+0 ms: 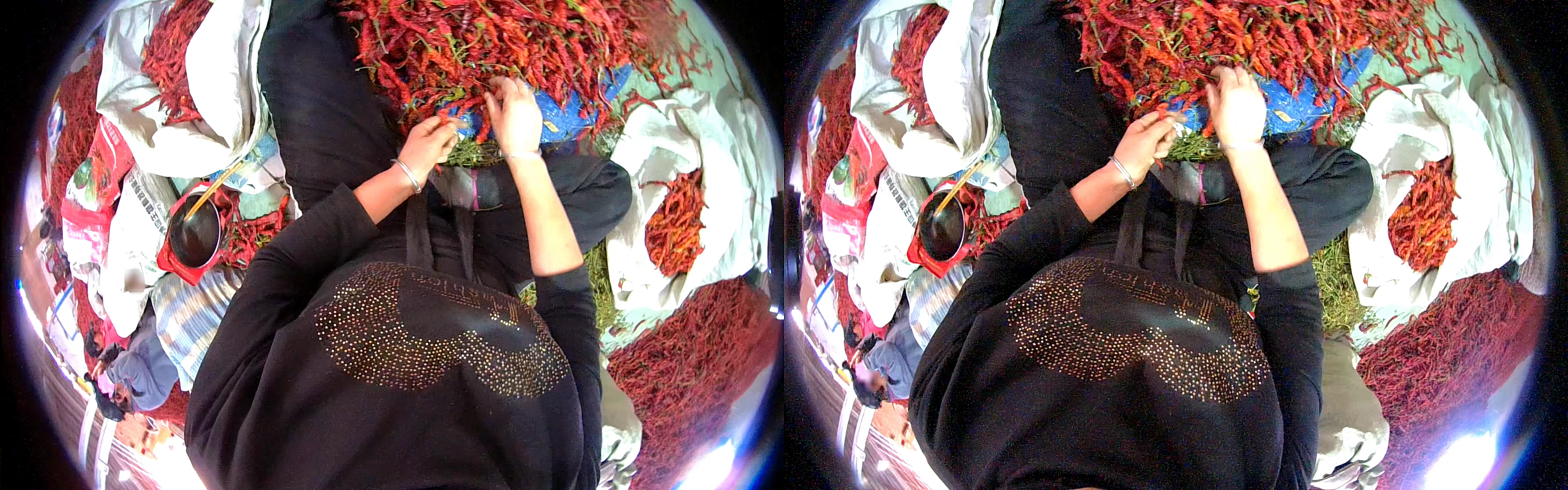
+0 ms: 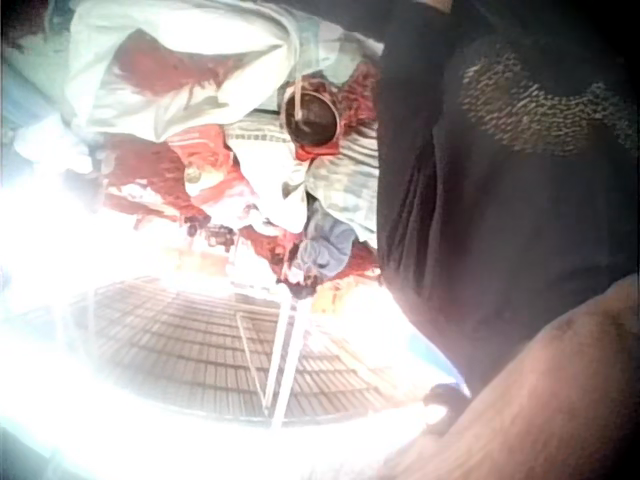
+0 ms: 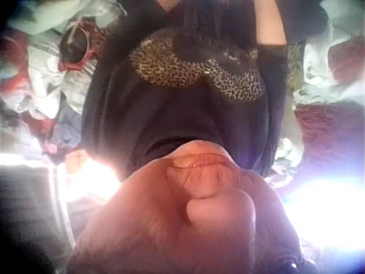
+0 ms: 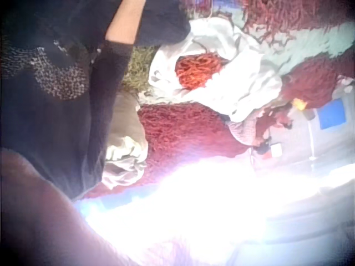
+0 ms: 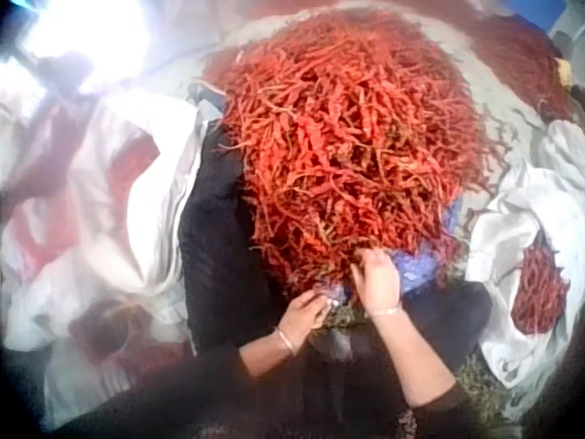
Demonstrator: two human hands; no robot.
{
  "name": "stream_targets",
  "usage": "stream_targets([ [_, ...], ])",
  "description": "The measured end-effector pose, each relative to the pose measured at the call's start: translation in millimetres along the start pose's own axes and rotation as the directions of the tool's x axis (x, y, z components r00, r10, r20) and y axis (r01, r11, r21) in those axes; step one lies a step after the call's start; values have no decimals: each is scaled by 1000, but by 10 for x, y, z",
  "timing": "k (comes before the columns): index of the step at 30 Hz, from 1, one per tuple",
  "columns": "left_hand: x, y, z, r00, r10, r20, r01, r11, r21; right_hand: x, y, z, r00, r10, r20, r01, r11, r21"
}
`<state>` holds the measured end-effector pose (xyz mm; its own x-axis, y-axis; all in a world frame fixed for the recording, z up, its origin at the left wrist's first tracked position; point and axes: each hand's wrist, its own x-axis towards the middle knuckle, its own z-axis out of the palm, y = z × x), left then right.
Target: The person sits cross-legged on the floor and repeatedly picks up dried red chili peppers, removes the stems by hand, and drops the peppers into a pile. The stems are discarded separately.
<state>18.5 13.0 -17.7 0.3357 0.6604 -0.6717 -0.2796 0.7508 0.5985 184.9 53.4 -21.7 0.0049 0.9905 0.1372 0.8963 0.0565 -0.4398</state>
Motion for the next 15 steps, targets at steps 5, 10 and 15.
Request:
stream_targets([
  [5, -46, 182, 82, 994, 45, 95, -53, 995, 86, 129, 293, 269, 1000, 13, -22, -12, 997, 75],
  [10, 2, 94, 76, 984, 175, 38, -179, 961, 210, -52, 248, -110, 929, 348, 126, -311, 551, 774],
  [15, -76, -71, 181, 927, 297, 227, -371, 805, 463, -517, -38, -336, 888, 385, 252, -354, 223, 908],
])
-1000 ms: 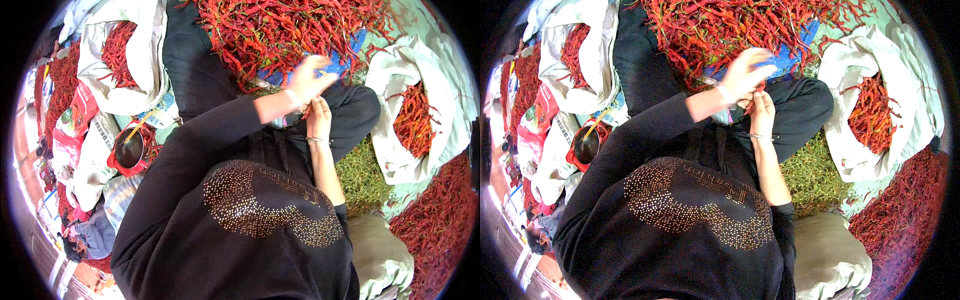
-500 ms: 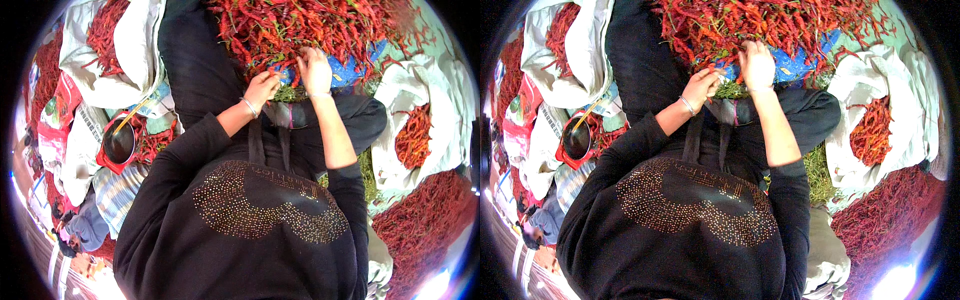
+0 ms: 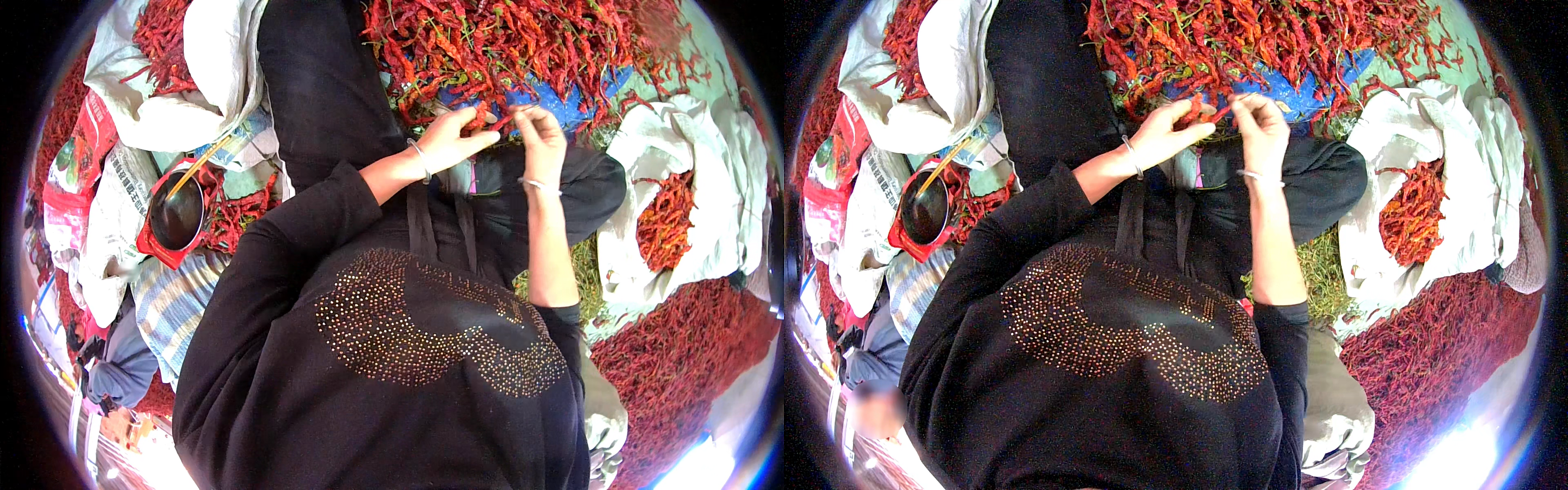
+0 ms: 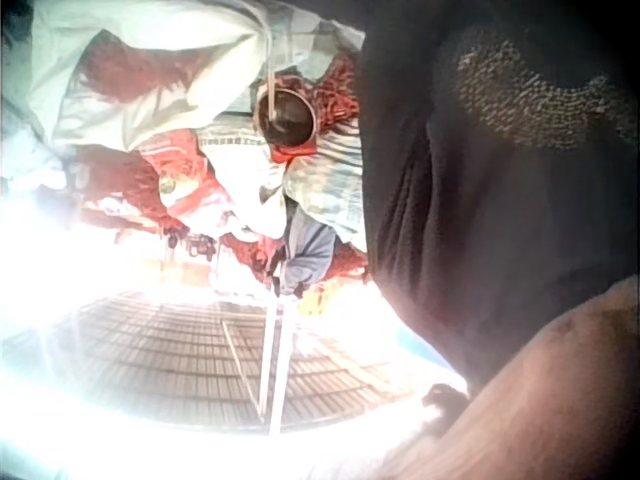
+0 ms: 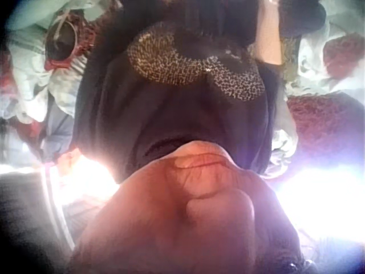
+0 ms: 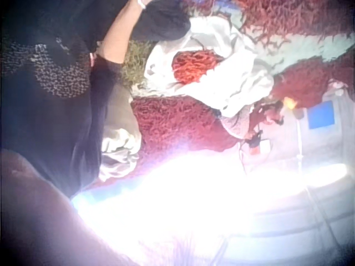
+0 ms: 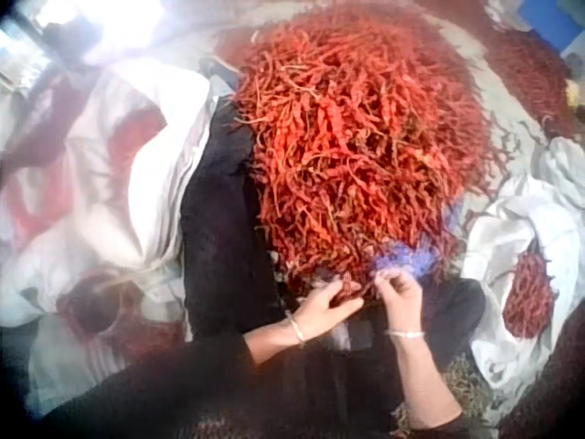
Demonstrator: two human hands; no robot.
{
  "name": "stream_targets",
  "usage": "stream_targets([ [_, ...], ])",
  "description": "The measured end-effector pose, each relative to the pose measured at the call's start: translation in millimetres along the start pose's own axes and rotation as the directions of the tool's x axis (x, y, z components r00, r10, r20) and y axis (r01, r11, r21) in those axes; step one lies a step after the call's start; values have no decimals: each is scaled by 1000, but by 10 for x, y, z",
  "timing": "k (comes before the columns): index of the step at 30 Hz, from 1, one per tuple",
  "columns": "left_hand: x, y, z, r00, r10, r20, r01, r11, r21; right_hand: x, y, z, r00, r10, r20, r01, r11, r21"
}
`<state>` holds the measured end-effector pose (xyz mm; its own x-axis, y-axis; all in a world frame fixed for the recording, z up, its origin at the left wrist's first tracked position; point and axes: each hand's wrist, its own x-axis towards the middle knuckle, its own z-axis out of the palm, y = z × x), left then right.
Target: The person sits cross-legged on the floor and repeatedly picks up dried red chili peppers, removes the stems by hand, and drops the peppers into a pile. The stems are discarded separately.
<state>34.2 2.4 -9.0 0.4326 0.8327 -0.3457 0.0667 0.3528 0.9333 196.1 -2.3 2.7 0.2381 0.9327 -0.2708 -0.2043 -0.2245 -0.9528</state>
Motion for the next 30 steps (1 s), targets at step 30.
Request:
stream_targets([
  [30, 52, 49, -249, 995, 22, -97, -14, 997, 76, 1116, 143, 429, 954, -274, 124, 286, 698, -656],
])
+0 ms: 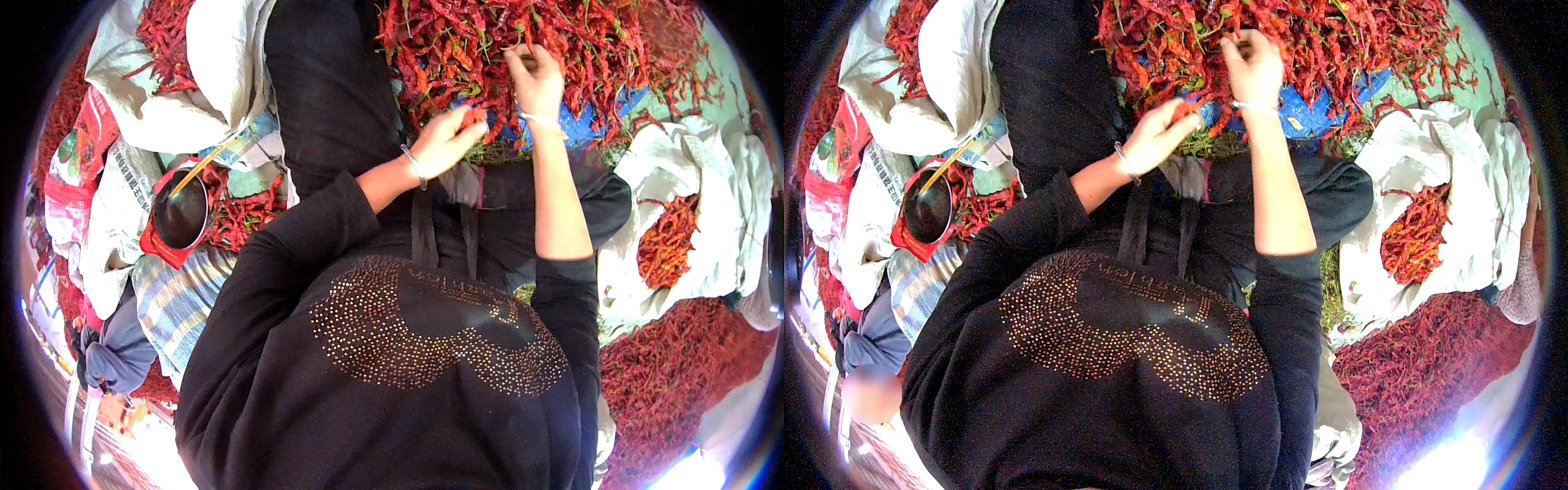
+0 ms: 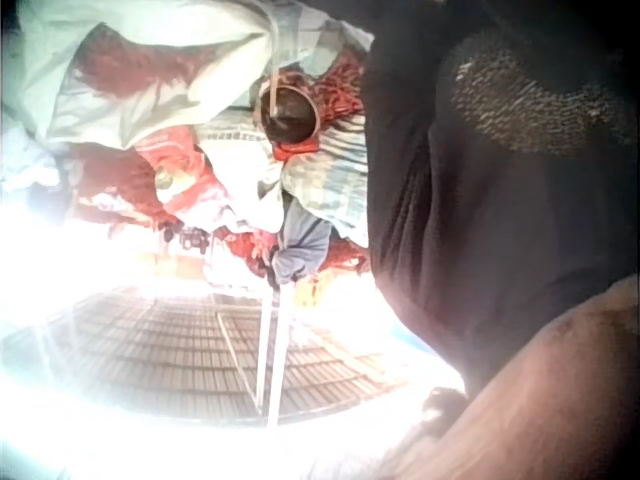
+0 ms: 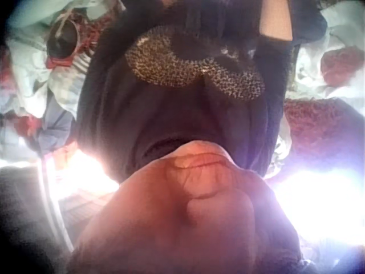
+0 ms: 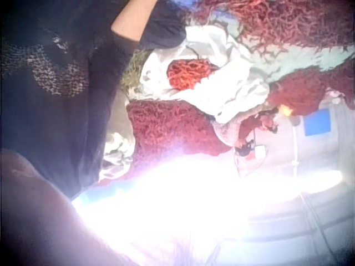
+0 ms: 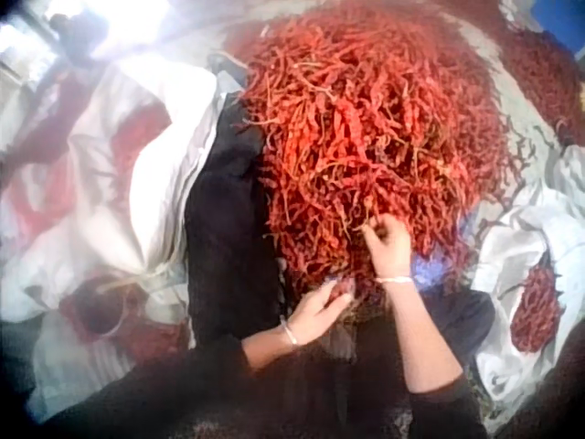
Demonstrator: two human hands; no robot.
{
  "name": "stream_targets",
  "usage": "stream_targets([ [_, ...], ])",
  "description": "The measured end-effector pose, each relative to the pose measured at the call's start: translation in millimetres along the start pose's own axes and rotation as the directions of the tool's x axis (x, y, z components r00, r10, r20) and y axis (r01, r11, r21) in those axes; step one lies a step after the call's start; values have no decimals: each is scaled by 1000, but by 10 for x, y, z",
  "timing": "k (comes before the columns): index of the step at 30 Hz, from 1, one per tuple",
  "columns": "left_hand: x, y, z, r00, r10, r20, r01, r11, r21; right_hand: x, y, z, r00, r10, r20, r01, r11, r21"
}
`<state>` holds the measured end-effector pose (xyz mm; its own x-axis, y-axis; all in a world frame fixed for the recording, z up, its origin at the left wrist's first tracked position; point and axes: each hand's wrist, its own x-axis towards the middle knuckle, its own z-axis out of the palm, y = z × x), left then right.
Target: The person sits cross-legged on the floor and repeatedly picks up dried red chili peppers, removes the stems by hand, and drops the peppers into a pile. The stems are discarded separately.
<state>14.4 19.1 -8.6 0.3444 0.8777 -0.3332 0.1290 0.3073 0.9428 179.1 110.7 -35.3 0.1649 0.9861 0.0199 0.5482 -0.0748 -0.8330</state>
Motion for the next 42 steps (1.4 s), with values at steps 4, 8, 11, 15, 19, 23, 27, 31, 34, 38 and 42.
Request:
stream_targets([
  [4, -42, 99, -39, 1000, -31, -6, 31, 1000, 0, -564, -335, -450, 979, 205, 5, -182, 860, 476],
  [8, -192, -67, 191, 980, 42, 196, -9, 986, -169, -1358, -365, -542, 944, 278, 180, -331, 815, 476],
  [11, -336, -53, 167, 928, -24, 371, 56, 995, -78, -1643, -508, -577, 848, 425, 317, -529, 644, 553],
  [15, -435, -5, -52, 902, -171, 396, 303, 905, -299, -1458, -385, -562, 965, 14, 261, 49, 971, -236],
  [19, -342, -56, -99, 900, -300, 315, 424, 767, -482, -1162, -80, -247, 850, -258, 460, 491, 705, -512],
  [23, -192, -144, -103, 930, -276, 244, 368, 736, -569, -989, 35, -167, 797, -253, 548, 528, 731, -431],
  [27, -173, -147, -109, 935, -314, 167, 351, 745, -567, -945, -106, -402, 937, -245, 251, 285, 949, -137],
  [31, -166, -45, -29, 976, -211, 52, 214, 887, -409, -1103, -198, -630, 931, 278, 237, -363, 783, 505],
  [34, -91, -109, -2, 999, 2, 45, 7, 983, -183, -1238, -277, -681, 833, 440, 334, -531, 470, 705],
  [38, -120, 11, 44, 966, 4, 257, 28, 992, -121, -1406, -337, -647, 814, 426, 394, -556, 380, 739],
  [42, -183, 28, 119, 937, -133, 324, 185, 973, -136, -1507, -297, -541, 822, 390, 415, -539, 298, 788],
])
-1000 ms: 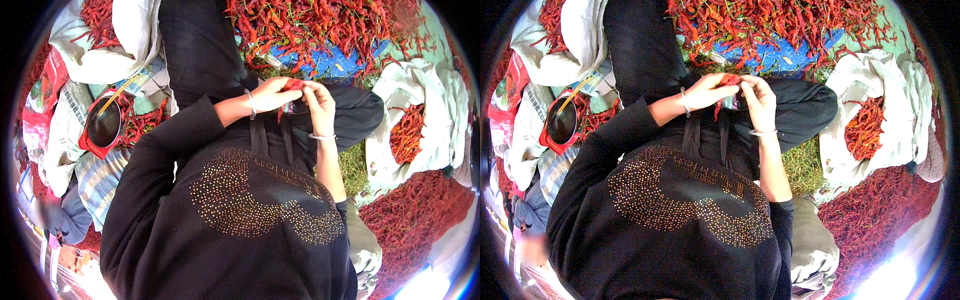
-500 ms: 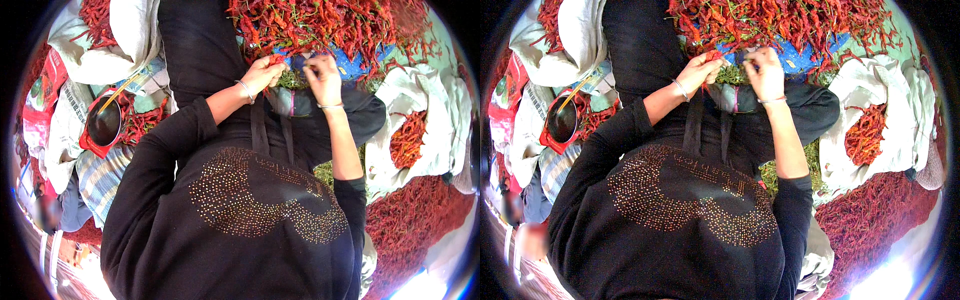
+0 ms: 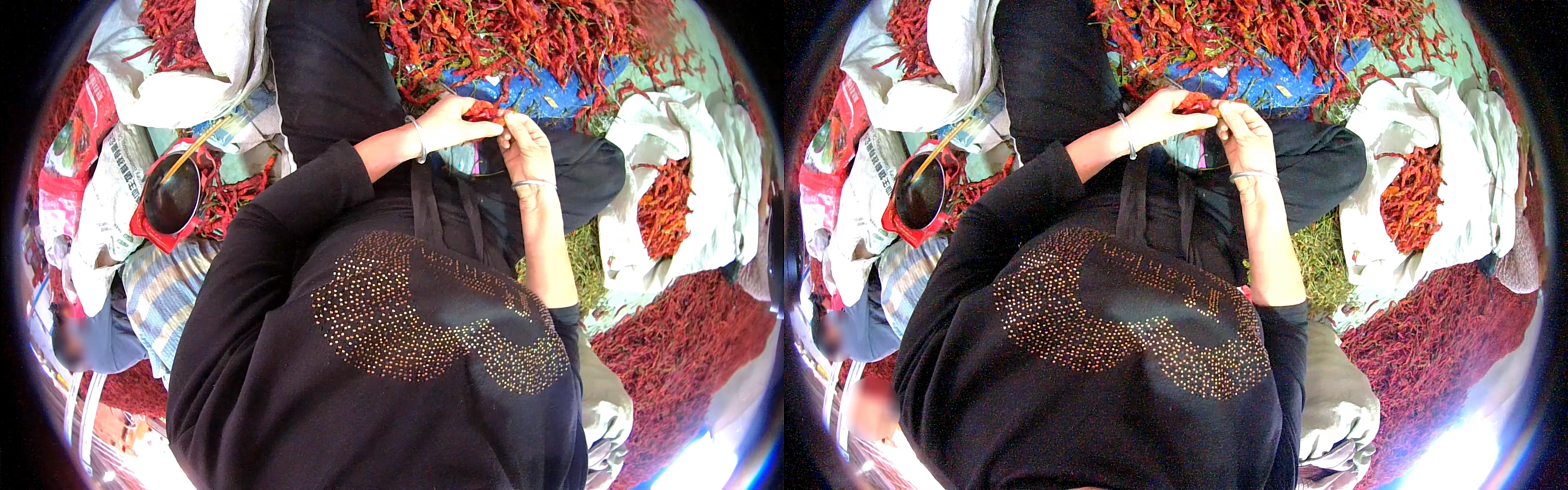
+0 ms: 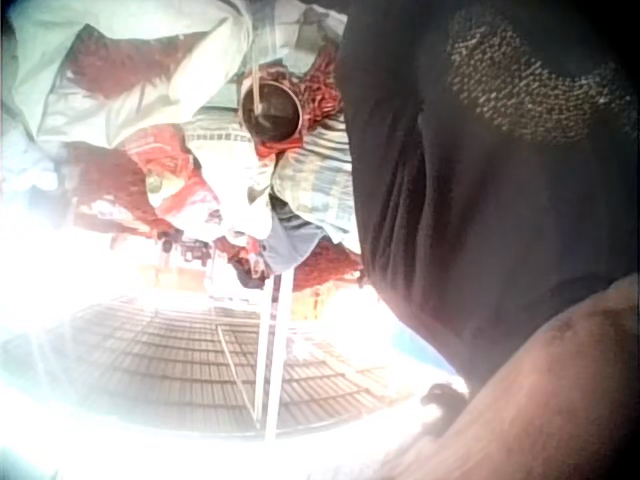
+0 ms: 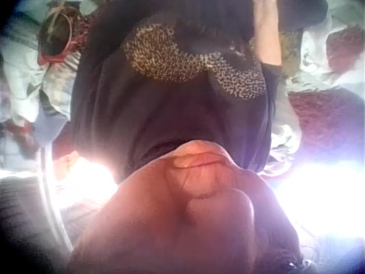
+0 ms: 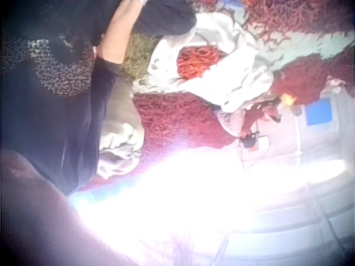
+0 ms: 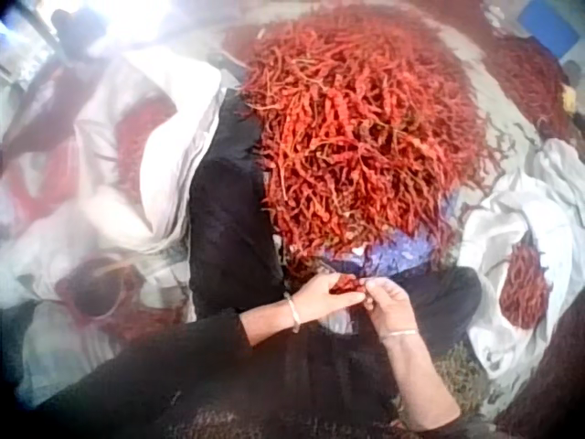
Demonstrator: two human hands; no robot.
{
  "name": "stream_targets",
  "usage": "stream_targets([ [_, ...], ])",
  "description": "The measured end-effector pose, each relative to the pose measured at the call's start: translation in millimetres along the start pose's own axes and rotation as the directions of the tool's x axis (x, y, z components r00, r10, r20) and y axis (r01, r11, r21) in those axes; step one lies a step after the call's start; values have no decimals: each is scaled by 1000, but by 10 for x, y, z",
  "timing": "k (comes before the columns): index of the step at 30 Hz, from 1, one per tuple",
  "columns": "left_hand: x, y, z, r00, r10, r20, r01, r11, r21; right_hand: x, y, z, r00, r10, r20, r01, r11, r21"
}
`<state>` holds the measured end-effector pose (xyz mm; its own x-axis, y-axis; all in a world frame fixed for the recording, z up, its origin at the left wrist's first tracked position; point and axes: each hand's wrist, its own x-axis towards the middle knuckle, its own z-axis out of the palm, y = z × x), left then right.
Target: The person sits cross-legged on the floor and repeatedly picks up dried red chili peppers, removes the stems by hand, and drops the peppers into a pile. The stems are discarded separately.
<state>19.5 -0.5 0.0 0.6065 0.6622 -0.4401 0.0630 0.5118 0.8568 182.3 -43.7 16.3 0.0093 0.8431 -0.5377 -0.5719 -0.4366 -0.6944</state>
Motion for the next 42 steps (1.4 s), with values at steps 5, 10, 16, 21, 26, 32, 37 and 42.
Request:
stream_targets([
  [5, -66, 38, -36, 991, -135, 7, 135, 983, -127, 31, 118, -24, 998, -56, -3, 54, 976, -213],
  [10, 24, -92, -90, 972, -235, -26, 224, 950, -219, 153, 188, 34, 882, -452, 130, 388, 543, -744],
  [16, 77, -31, -101, 984, -164, -68, 146, 965, -220, 501, 164, -94, 734, -654, 185, 318, 90, -944],
  [21, -32, -37, -161, 952, -141, -270, 47, 944, -326, 119, -49, 0, 868, -236, 436, 432, -72, -899],
  [26, 129, -87, -70, 928, 285, -239, -284, 958, 37, -126, 44, 136, 951, 179, 253, -55, 901, -431],
  [32, 121, -86, 14, 971, 104, -214, -97, 994, 46, -401, -225, -72, 993, 119, -1, -112, 932, -345],
  [37, 122, -32, -87, 943, -136, -302, 52, 961, -270, -656, -1436, -805, 775, -402, -487, 574, 772, 275],
  [42, 145, -111, -87, 939, -163, -302, 65, 949, -309, -146, -884, -649, 900, -388, -199, 129, 672, -729],
])
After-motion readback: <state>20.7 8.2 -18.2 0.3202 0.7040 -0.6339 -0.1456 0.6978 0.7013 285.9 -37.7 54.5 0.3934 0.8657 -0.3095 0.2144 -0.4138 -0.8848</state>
